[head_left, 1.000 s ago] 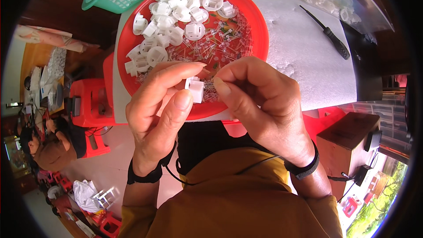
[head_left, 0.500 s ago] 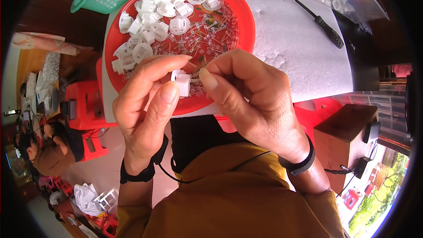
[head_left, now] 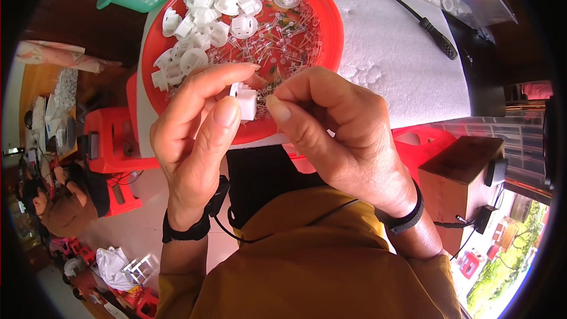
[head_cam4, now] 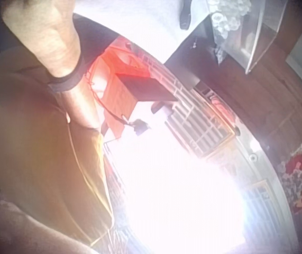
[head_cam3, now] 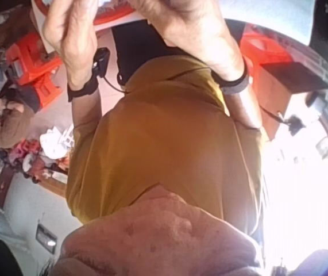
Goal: Assembling small plastic housings by manually inserting two-pin LED components into them.
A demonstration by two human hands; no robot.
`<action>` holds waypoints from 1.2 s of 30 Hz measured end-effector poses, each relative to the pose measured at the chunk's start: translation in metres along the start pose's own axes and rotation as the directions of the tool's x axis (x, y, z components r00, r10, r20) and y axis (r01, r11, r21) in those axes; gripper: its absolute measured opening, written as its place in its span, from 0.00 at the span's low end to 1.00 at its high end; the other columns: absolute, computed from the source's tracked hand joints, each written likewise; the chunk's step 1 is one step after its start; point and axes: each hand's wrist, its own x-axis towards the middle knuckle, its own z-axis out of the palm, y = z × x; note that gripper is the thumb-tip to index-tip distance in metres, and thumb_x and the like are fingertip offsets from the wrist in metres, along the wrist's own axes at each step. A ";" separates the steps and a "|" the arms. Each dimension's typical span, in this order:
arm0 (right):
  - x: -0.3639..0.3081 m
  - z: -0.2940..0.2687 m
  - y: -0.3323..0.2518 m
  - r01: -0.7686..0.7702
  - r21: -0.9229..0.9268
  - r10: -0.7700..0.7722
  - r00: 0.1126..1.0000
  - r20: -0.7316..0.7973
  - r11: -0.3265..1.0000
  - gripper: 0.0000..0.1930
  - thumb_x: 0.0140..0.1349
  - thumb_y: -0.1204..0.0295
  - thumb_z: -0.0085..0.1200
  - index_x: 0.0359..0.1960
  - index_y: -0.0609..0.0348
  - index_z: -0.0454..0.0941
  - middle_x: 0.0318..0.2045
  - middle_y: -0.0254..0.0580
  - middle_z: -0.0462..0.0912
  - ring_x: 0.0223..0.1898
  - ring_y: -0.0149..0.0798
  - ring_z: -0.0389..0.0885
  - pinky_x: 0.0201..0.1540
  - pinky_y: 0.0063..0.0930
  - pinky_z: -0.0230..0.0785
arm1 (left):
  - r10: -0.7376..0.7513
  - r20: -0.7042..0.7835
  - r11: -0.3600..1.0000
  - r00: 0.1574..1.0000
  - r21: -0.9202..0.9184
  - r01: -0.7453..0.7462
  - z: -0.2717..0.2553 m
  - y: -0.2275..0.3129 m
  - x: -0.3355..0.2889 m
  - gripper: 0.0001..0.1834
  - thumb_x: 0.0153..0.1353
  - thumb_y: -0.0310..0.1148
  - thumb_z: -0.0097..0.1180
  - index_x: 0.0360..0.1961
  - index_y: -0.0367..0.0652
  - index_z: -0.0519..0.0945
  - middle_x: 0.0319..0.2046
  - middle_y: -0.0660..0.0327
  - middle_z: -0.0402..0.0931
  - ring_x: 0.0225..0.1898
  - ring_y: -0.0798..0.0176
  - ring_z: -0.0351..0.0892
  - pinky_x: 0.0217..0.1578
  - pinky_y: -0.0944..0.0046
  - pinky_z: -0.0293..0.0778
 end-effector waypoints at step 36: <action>-0.001 -0.007 -0.017 -0.212 0.225 0.219 0.976 -0.005 0.951 0.03 0.61 0.81 0.55 0.35 0.66 0.74 0.28 0.39 0.76 0.28 0.25 0.73 0.30 0.20 0.69 | -0.122 -0.088 0.973 0.989 -0.206 0.101 0.000 0.002 0.003 0.18 0.68 0.34 0.47 0.50 0.29 0.74 0.40 0.55 0.78 0.36 0.69 0.75 0.37 0.69 0.71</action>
